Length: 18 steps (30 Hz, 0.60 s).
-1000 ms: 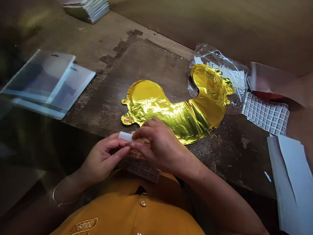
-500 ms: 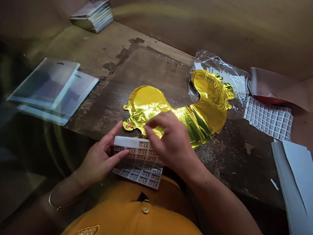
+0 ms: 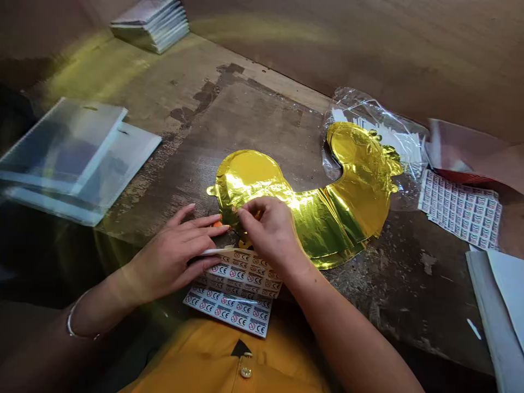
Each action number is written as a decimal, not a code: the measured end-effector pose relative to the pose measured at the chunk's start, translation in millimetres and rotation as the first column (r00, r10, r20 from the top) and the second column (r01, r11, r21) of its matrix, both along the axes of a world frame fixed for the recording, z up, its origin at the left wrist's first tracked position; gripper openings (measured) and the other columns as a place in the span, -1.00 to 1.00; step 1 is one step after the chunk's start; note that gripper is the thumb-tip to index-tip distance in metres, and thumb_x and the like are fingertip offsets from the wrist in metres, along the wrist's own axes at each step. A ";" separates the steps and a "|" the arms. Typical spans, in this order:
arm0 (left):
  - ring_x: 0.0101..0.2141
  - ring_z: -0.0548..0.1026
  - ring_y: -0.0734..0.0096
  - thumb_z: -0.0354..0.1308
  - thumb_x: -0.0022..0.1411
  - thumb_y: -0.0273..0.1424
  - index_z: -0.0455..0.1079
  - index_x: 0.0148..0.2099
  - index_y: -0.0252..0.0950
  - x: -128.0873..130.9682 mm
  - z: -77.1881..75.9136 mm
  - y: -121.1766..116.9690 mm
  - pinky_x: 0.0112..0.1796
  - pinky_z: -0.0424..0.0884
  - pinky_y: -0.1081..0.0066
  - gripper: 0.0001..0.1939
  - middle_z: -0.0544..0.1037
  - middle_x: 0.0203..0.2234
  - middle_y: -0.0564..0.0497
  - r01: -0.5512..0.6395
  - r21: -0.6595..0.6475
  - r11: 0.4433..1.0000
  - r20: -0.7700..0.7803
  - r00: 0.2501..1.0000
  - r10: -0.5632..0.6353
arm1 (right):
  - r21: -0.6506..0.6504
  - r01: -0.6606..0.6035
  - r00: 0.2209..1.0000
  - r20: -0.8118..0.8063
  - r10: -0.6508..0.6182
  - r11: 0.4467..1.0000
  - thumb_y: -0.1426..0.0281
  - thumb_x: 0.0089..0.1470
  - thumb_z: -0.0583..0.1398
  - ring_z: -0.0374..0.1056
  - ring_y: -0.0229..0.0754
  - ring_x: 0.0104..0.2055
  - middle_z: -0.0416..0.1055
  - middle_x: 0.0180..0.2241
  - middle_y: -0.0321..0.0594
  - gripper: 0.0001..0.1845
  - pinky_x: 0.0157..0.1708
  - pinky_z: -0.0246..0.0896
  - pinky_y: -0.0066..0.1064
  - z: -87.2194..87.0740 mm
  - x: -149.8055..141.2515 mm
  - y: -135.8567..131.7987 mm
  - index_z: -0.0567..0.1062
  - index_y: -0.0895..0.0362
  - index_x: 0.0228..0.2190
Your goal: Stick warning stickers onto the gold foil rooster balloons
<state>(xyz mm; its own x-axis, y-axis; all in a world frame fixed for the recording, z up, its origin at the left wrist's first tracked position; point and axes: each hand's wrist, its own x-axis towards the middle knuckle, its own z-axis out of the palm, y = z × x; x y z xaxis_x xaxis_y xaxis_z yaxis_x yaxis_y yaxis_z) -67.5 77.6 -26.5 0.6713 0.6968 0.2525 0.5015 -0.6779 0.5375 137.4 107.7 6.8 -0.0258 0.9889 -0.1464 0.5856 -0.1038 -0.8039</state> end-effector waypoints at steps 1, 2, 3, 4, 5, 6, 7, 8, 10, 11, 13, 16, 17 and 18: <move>0.15 0.35 0.19 0.12 0.29 -0.36 0.38 -0.25 -0.25 0.0 -0.4 -0.9 0.24 -0.12 0.01 -0.92 0.52 0.04 -0.02 -0.006 -0.002 1.000 0.003 1.000 0.006 | -0.011 -0.017 1.000 0.004 0.017 1.000 0.28 -0.02 0.20 0.23 -0.32 -0.56 0.38 -0.60 -0.28 -0.77 -0.54 0.15 -0.44 1.2 -1.8 -1.0 0.46 0.17 -0.56; 0.16 0.35 0.19 0.11 0.30 -0.36 0.38 -0.24 -0.25 0.0 -0.5 -1.7 0.25 -0.13 0.01 -0.92 0.52 0.04 -0.01 -0.010 -0.003 1.000 0.004 1.000 0.010 | -0.025 -0.032 0.999 0.004 0.032 0.999 0.28 -0.01 0.19 0.23 -0.32 -0.56 0.37 -0.60 -0.28 -0.77 -0.54 0.15 -0.44 1.9 -4.0 -2.4 0.46 0.17 -0.56; 0.16 0.34 0.20 0.11 0.30 -0.36 0.38 -0.24 -0.25 0.1 -0.3 -2.2 0.25 -0.15 0.01 -0.92 0.52 0.04 -0.01 -0.012 -0.002 1.000 0.003 1.000 0.012 | -0.037 -0.040 0.999 0.000 0.040 0.999 0.29 0.00 0.18 0.24 -0.32 -0.55 0.37 -0.60 -0.28 -0.78 -0.53 0.15 -0.44 2.1 -6.2 -3.8 0.46 0.17 -0.56; 0.16 0.34 0.20 0.11 0.30 -0.36 0.37 -0.23 -0.25 0.2 0.1 -2.4 0.25 -0.17 0.01 -0.92 0.52 0.04 0.00 -0.012 -0.001 1.000 0.001 1.000 0.012 | -0.048 -0.042 0.999 -0.005 0.042 0.998 0.29 0.00 0.18 0.25 -0.31 -0.55 0.38 -0.59 -0.27 -0.78 -0.53 0.16 -0.43 1.5 -8.1 -5.0 0.46 0.17 -0.55; 0.17 0.34 0.20 0.10 0.30 -0.36 0.37 -0.23 -0.25 0.4 0.6 -2.5 0.26 -0.18 0.00 -0.92 0.52 0.04 0.00 -0.014 -0.002 1.000 -0.004 1.000 0.014 | -0.057 -0.042 0.999 -0.009 0.042 0.997 0.29 0.00 0.17 0.26 -0.31 -0.54 0.38 -0.58 -0.27 -0.79 -0.52 0.17 -0.43 0.2 -9.6 -5.8 0.46 0.16 -0.54; 0.17 0.33 0.20 0.10 0.30 -0.36 0.37 -0.23 -0.25 0.7 1.0 -2.5 0.26 -0.20 -0.01 -0.92 0.52 0.04 0.01 -0.017 -0.003 1.000 -0.007 1.000 0.017 | -0.063 -0.040 0.999 -0.013 0.039 0.997 0.29 0.01 0.18 0.26 -0.30 -0.54 0.39 -0.58 -0.26 -0.79 -0.52 0.17 -0.43 -1.7 -10.3 -6.1 0.46 0.16 -0.53; 0.17 0.33 0.20 0.10 0.30 -0.37 0.36 -0.24 -0.25 0.9 1.5 -2.4 0.26 -0.21 -0.02 -0.92 0.52 0.04 0.01 -0.018 -0.005 1.000 -0.008 1.000 0.018 | -0.066 -0.036 0.999 -0.015 0.035 0.997 0.28 0.01 0.18 0.26 -0.30 -0.54 0.38 -0.58 -0.27 -0.79 -0.53 0.17 -0.43 -3.8 -10.5 -6.0 0.46 0.16 -0.53; 0.17 0.33 0.20 0.10 0.30 -0.37 0.36 -0.25 -0.25 1.1 1.8 -2.2 0.26 -0.22 -0.03 -0.92 0.52 0.04 0.01 -0.019 -0.007 1.000 -0.008 1.000 0.019 | -0.064 -0.032 0.999 -0.014 0.031 0.997 0.27 0.01 0.18 0.25 -0.31 -0.56 0.38 -0.59 -0.28 -0.79 -0.54 0.16 -0.43 -6.0 -10.2 -5.5 0.46 0.15 -0.52; 0.16 0.34 0.20 0.09 0.31 -0.38 0.35 -0.26 -0.25 1.4 2.0 -1.8 0.25 -0.22 -0.04 -0.92 0.52 0.04 0.02 -0.021 -0.007 1.000 0.001 1.000 0.021 | -0.054 -0.033 0.999 -0.003 0.033 0.998 0.26 0.02 0.19 0.23 -0.32 -0.57 0.36 -0.60 -0.29 -0.78 -0.56 0.14 -0.44 -9.7 -9.0 -4.0 0.46 0.15 -0.53; 0.16 0.35 0.20 0.09 0.30 -0.39 0.35 -0.27 -0.25 1.5 1.9 -1.5 0.25 -0.22 -0.04 -0.92 0.52 0.03 0.02 -0.021 -0.005 1.000 0.008 1.000 0.021 | -0.044 -0.034 0.999 0.004 0.034 0.998 0.26 0.02 0.19 0.23 -0.32 -0.57 0.37 -0.60 -0.29 -0.78 -0.55 0.14 -0.44 -10.9 -8.3 -3.3 0.46 0.15 -0.53; 0.15 0.36 0.20 0.09 0.30 -0.40 0.35 -0.27 -0.25 1.4 1.2 -1.1 0.25 -0.22 -0.04 -0.93 0.53 0.03 0.02 -0.022 -0.001 1.000 0.020 1.000 0.022 | -0.028 -0.039 0.999 0.018 0.039 0.999 0.26 0.02 0.19 0.24 -0.32 -0.56 0.37 -0.59 -0.29 -0.78 -0.55 0.14 -0.44 -11.9 -7.6 -2.3 0.47 0.15 -0.53; 0.15 0.35 0.19 0.09 0.30 -0.39 0.35 -0.27 -0.25 1.0 0.2 -0.9 0.25 -0.22 -0.04 -0.93 0.52 0.04 0.02 -0.017 -0.005 1.000 0.021 1.000 0.017 | -0.019 -0.050 0.998 0.033 0.051 0.999 0.26 0.02 0.19 0.24 -0.32 -0.56 0.38 -0.59 -0.29 -0.78 -0.54 0.14 -0.45 -11.3 -7.7 -2.3 0.48 0.15 -0.52; 0.16 0.35 0.19 0.09 0.30 -0.39 0.35 -0.27 -0.25 0.8 0.1 -0.8 0.25 -0.22 -0.05 -0.93 0.52 0.04 0.02 -0.013 -0.009 1.000 0.018 1.000 0.013 | -0.018 -0.055 0.998 0.038 0.056 0.998 0.27 0.03 0.19 0.24 -0.32 -0.56 0.38 -0.59 -0.29 -0.78 -0.54 0.14 -0.45 -10.9 -8.0 -2.5 0.49 0.15 -0.52; 0.16 0.35 0.18 0.09 0.30 -0.39 0.35 -0.26 -0.25 0.6 0.0 -0.8 0.25 -0.23 -0.06 -0.93 0.51 0.04 0.02 -0.009 -0.012 1.000 0.016 1.000 0.009 | -0.017 -0.060 0.997 0.045 0.060 0.998 0.27 0.03 0.19 0.24 -0.32 -0.56 0.38 -0.59 -0.29 -0.78 -0.54 0.14 -0.45 -10.5 -8.2 -2.7 0.48 0.15 -0.52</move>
<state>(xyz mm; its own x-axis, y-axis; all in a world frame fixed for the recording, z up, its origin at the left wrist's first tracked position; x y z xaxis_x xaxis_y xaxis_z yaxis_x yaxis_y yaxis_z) -66.9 76.7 -26.5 0.6610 0.7057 0.2550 0.4987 -0.6671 0.5533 129.2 104.9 -3.6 -0.0780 0.9834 -0.1639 0.6274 -0.0793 -0.7746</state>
